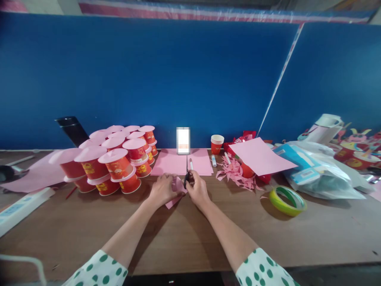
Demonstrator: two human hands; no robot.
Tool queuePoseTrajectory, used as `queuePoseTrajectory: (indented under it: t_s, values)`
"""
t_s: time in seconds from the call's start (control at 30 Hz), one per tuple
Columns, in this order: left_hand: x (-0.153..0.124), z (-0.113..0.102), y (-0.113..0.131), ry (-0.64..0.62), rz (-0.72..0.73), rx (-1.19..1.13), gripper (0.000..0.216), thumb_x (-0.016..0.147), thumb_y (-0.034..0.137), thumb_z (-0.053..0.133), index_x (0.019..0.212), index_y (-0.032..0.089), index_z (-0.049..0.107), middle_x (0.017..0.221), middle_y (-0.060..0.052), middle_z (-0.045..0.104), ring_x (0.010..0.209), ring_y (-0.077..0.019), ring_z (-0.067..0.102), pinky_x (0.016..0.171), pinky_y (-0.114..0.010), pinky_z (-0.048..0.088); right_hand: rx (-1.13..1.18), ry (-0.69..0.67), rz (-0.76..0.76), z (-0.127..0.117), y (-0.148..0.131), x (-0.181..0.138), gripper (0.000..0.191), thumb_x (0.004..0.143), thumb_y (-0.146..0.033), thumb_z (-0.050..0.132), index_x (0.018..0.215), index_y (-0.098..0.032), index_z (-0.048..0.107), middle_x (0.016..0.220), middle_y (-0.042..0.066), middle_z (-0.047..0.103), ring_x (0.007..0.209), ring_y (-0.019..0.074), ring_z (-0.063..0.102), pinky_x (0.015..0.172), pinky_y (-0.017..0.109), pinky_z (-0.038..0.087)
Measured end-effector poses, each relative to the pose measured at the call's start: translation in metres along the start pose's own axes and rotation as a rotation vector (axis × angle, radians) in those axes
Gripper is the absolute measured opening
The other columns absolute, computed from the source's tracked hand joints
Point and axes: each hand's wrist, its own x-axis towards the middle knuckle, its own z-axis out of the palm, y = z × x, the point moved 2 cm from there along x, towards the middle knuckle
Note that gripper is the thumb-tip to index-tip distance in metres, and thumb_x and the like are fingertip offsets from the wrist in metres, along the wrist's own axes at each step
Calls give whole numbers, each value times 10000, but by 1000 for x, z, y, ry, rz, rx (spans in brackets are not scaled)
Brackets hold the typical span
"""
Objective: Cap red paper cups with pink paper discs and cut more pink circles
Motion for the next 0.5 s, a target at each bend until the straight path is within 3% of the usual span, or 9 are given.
queuePoseTrajectory:
  t_s: [0.17,0.27,0.4,0.5]
  values:
    - [4,-1,-4,18,25,-83,463,677,445,623,1092,249,558,1051,-75,611,1034,-267,527,848,-349,399,-1,6,-1,-3,1,0,359,766,-287,578,1104,-185,511,861,56,655,735,184,649,671,297,534]
    - [10,-2,-9,102,-33,-250,482,695,381,627,1140,220,532,1113,-89,599,1049,-242,537,867,-326,406,-16,20,12,-6,3,1,391,754,-262,573,1133,-189,511,869,54,652,732,187,639,621,286,533]
    - [17,-2,-11,227,-103,-670,547,652,399,681,1122,161,532,1111,-104,607,1007,-230,566,887,-340,424,75,23,59,-7,2,2,422,773,-277,536,1184,-193,492,923,72,643,743,187,630,551,267,527]
    - [18,0,-10,225,-220,-1037,559,623,381,725,1100,161,533,1080,-103,622,977,-225,588,871,-353,450,212,6,138,-8,1,3,483,775,-337,539,1228,-205,435,981,90,635,757,191,633,500,262,523]
